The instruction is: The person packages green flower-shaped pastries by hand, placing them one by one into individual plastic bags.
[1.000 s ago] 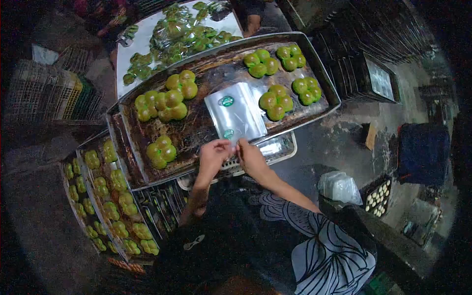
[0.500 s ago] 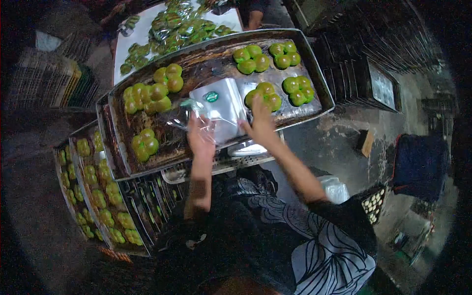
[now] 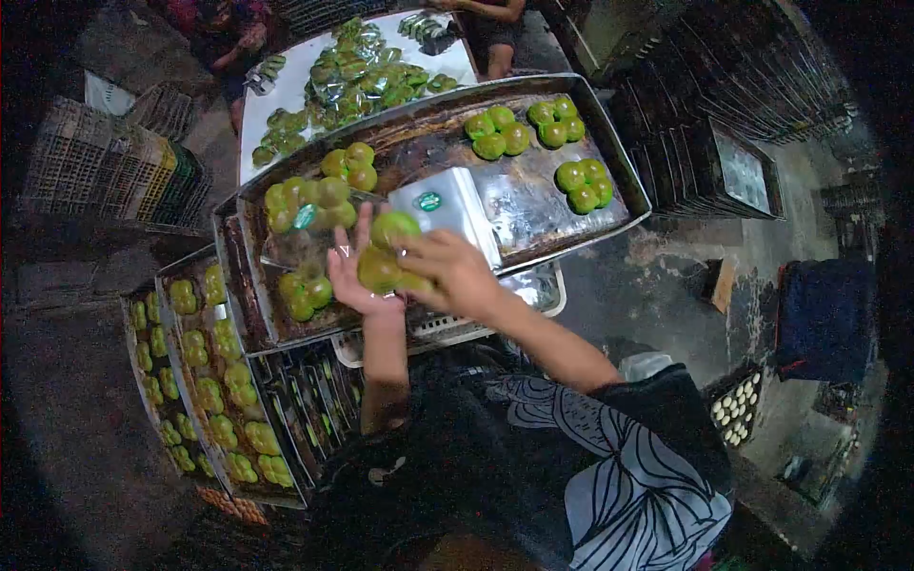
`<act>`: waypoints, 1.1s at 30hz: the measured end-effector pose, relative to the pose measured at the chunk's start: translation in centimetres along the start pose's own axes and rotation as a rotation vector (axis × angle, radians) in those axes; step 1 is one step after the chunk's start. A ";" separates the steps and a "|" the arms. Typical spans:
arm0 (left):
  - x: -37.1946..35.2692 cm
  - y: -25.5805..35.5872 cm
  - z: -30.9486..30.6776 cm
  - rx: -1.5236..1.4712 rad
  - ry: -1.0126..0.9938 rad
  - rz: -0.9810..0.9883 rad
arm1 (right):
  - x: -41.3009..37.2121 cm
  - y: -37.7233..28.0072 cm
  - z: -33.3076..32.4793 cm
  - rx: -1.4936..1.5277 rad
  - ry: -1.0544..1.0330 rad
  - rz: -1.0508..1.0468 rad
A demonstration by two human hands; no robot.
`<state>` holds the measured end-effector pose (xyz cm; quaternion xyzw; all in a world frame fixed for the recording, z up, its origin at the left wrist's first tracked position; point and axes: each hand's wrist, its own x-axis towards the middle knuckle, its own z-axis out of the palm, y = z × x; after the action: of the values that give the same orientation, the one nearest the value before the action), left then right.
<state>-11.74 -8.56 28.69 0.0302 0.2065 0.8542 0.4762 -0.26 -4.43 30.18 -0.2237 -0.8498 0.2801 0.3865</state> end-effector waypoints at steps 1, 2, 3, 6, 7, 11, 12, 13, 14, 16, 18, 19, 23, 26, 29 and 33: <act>-0.2 -0.3 -0.8 0.001 -0.011 0.008 | -0.9 -1.0 0.4 0.042 -0.013 0.036; -0.3 -1.0 -2.6 0.098 -0.007 0.045 | -0.9 -1.2 1.0 0.058 0.010 0.090; -0.4 -1.6 -3.4 0.195 -0.006 0.074 | 0.3 -1.0 1.8 0.053 0.031 0.089; -2.2 -0.8 1.9 0.432 0.340 0.039 | 2.2 -1.2 3.6 0.039 0.048 0.044; -1.7 0.8 -1.3 0.391 0.319 -0.093 | 1.4 -2.1 3.7 0.040 0.063 0.047; -1.7 -0.9 -6.2 0.554 0.160 -0.367 | -0.7 1.4 4.0 0.000 -0.085 0.487; -3.3 -1.3 -3.7 1.041 0.063 -0.304 | 0.6 3.6 3.4 0.006 -0.160 0.508; -3.0 -2.1 -6.9 1.257 -0.202 -0.170 | 2.9 6.0 2.4 0.009 -0.231 0.513; -2.7 -2.4 -7.7 1.843 -0.556 0.013 | 5.8 6.8 1.7 -0.008 -0.089 0.517; -2.6 -2.7 -9.0 2.397 -0.926 0.237 | 10.0 7.8 2.8 -0.035 0.134 0.404; -1.8 -1.9 -10.1 2.359 -0.919 -0.220 | 10.2 9.1 5.8 -0.081 0.203 0.184; -1.4 -0.7 -9.6 2.362 -0.930 -0.220 | 8.2 6.6 4.9 -0.038 -0.035 0.303; -0.5 3.3 -8.9 1.776 -0.339 -0.371 | -4.5 1.7 3.1 0.619 -0.739 0.691; -0.9 2.7 -7.3 1.473 -0.286 -0.472 | -8.6 2.5 7.1 0.032 -0.168 0.631; -0.7 1.0 -5.1 1.457 -0.195 -0.265 | -6.7 4.5 6.2 -0.056 -0.139 0.664; -1.3 -1.4 -3.6 1.438 -0.584 -0.089 | 0.3 5.7 2.5 1.019 0.217 1.018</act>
<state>-10.78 -10.17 25.02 0.5474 0.5772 0.4477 0.4083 -1.42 -0.76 25.24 -0.4101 -0.3612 0.7623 0.3466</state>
